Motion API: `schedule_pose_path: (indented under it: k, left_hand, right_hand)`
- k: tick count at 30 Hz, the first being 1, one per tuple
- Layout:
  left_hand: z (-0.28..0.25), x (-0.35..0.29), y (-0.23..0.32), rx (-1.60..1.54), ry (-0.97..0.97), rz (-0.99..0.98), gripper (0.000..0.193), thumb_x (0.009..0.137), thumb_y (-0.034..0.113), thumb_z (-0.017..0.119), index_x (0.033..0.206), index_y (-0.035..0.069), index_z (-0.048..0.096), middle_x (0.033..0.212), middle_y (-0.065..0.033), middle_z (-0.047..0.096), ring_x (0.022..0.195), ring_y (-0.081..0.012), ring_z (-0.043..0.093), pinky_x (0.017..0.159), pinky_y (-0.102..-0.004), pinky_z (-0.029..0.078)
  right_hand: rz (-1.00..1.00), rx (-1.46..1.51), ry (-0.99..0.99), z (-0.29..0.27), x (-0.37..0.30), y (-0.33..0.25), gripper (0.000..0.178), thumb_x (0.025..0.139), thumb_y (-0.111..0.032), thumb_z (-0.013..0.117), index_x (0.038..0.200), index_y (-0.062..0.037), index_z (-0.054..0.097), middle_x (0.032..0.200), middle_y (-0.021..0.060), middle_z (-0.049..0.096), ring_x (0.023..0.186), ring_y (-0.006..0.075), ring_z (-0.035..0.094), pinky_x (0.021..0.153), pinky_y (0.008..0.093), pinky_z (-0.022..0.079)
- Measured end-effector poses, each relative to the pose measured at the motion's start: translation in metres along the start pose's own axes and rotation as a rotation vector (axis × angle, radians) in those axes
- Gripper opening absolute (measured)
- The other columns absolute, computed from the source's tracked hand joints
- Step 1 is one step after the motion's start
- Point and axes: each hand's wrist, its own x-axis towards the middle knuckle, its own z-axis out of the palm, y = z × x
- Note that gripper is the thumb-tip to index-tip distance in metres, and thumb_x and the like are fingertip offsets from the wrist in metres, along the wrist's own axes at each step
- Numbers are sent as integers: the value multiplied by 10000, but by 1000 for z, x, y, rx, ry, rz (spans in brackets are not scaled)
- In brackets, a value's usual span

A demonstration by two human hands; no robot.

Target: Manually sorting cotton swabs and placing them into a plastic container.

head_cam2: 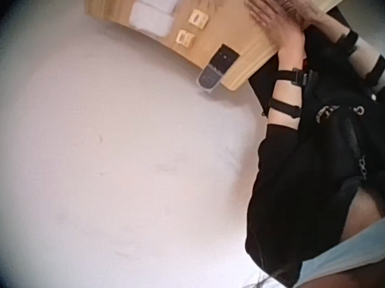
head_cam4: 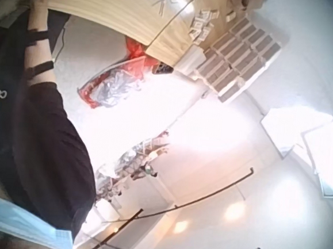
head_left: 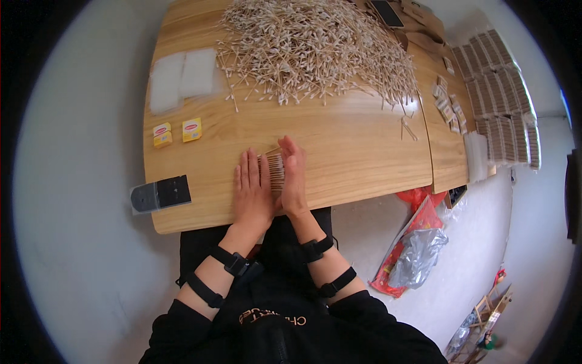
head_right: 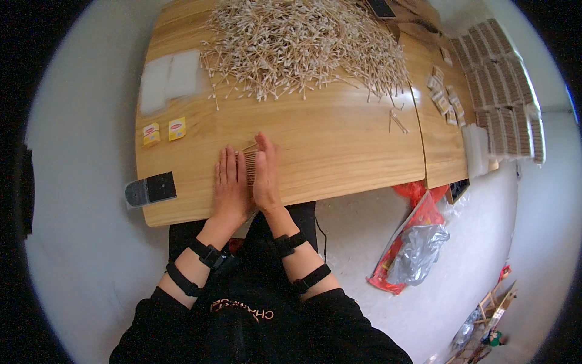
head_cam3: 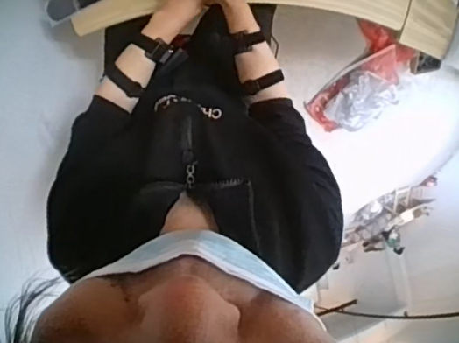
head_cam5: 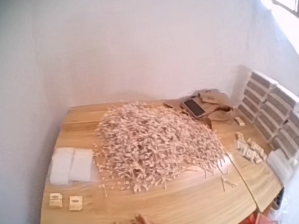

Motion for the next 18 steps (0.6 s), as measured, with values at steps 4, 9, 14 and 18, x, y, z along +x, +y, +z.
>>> schedule_pose_path:
  k: [4,9,14,18]
  left_hand:
    - [1,-1,-3,-180,49,32,911,826,373,668,1466,-43,171,1543,-242,118,1444,-386,98,1167,-490,113]
    - [-1,-12,-14,-191,91,22,882,832,360,660,1462,-41,190,1541,-233,139,1443,-362,123,1158,-503,131]
    - [2,-11,-9,-163,98,9,897,817,363,677,1472,-17,195,1547,-224,129,1447,-358,112,1153,-527,119]
    - [-11,-9,0,-116,-45,8,982,753,403,727,1477,3,198,1552,-212,127,1452,-350,103,1145,-558,110]
  right_hand:
    - [-23,73,144,-29,11,25,665,995,-507,361,1400,19,324,1356,157,415,1303,259,391,1119,390,272]
    - [-19,-48,248,-20,36,-3,629,1001,-490,363,1374,17,362,1290,151,472,1259,247,435,1096,379,310]
    - [122,84,-146,-6,42,5,568,1017,-433,340,1363,16,375,1277,153,490,1239,260,461,1088,379,327]
    - [105,253,-64,-6,33,7,528,1023,-389,336,1355,19,379,1252,150,503,1239,264,457,1084,381,337]
